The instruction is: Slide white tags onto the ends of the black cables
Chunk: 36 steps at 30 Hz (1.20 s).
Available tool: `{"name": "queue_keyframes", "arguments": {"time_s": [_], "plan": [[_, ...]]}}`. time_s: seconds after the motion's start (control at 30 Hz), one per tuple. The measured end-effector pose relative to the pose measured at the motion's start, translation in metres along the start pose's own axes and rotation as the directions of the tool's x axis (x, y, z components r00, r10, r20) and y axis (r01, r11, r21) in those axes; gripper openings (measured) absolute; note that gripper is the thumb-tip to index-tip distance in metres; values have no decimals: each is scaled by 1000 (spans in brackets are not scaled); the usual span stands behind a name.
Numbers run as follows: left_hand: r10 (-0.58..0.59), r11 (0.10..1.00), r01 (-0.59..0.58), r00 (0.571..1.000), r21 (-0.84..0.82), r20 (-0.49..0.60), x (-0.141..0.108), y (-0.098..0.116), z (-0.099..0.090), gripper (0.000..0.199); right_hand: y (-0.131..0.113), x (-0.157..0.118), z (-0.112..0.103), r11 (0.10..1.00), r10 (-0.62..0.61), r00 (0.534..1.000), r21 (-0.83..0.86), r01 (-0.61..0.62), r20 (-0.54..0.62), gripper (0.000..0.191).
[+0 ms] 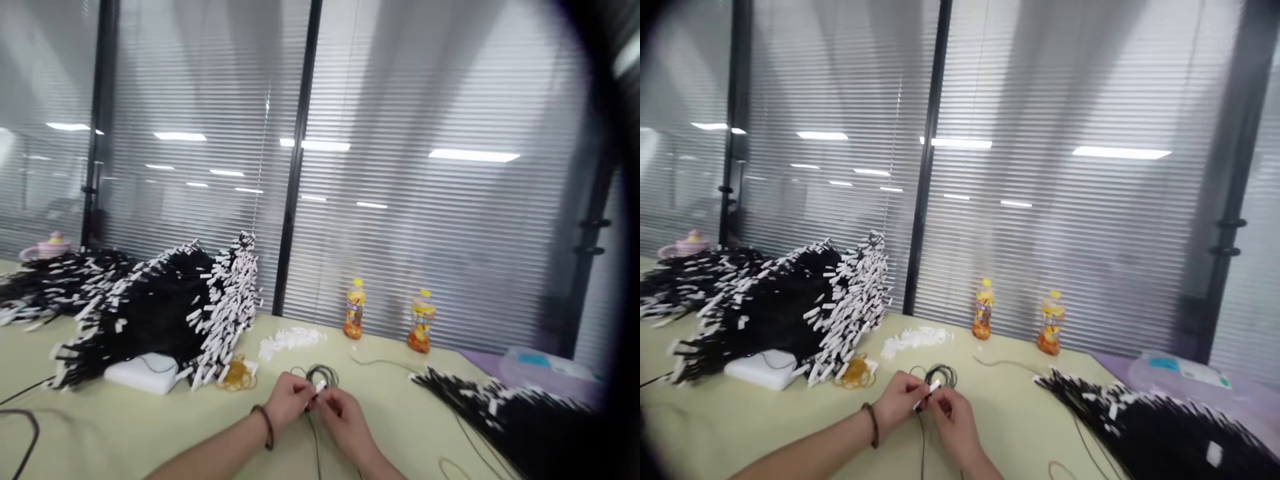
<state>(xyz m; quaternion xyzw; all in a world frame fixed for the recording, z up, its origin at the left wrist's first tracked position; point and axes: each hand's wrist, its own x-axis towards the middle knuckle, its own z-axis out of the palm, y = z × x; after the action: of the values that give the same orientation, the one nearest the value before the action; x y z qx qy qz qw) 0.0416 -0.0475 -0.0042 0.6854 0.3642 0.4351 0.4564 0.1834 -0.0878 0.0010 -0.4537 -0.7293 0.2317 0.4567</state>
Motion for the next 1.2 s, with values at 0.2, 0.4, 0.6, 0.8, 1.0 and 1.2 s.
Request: {"name": "queue_keyframes", "arguments": {"time_s": [0.2, 0.4, 0.6, 0.8, 1.0, 1.2], "plan": [[23, 983, -31, 999, -180, -43, 3, 1, -8, 37, 22, 5, 4, 995, 64, 998, 83, -63, -3, 26], [21, 947, -68, 988, -314, -152, 14, 29, -44, 35, 13, 2, 0, 968, 112, 984, 209, -140, 140, 27], [93, 865, -120, 992, -487, -80, 12, 80, -72, 28, 2, -1, -2, 949, 66, 979, 293, -121, 192, 12], [190, 941, -114, 957, -317, 220, -11, 111, -56, 27, 12, 6, -1, 838, 243, 953, 456, -299, 180, 15], [104, 989, -117, 986, -93, -131, 1, 103, -62, 35, 21, 10, -12, 636, 506, 852, 726, -263, -134, 17], [483, 775, -219, 810, 592, -333, 11, 77, -73, 32, -2, 1, -9, 697, 408, 912, 629, -344, 46, 23]]}}
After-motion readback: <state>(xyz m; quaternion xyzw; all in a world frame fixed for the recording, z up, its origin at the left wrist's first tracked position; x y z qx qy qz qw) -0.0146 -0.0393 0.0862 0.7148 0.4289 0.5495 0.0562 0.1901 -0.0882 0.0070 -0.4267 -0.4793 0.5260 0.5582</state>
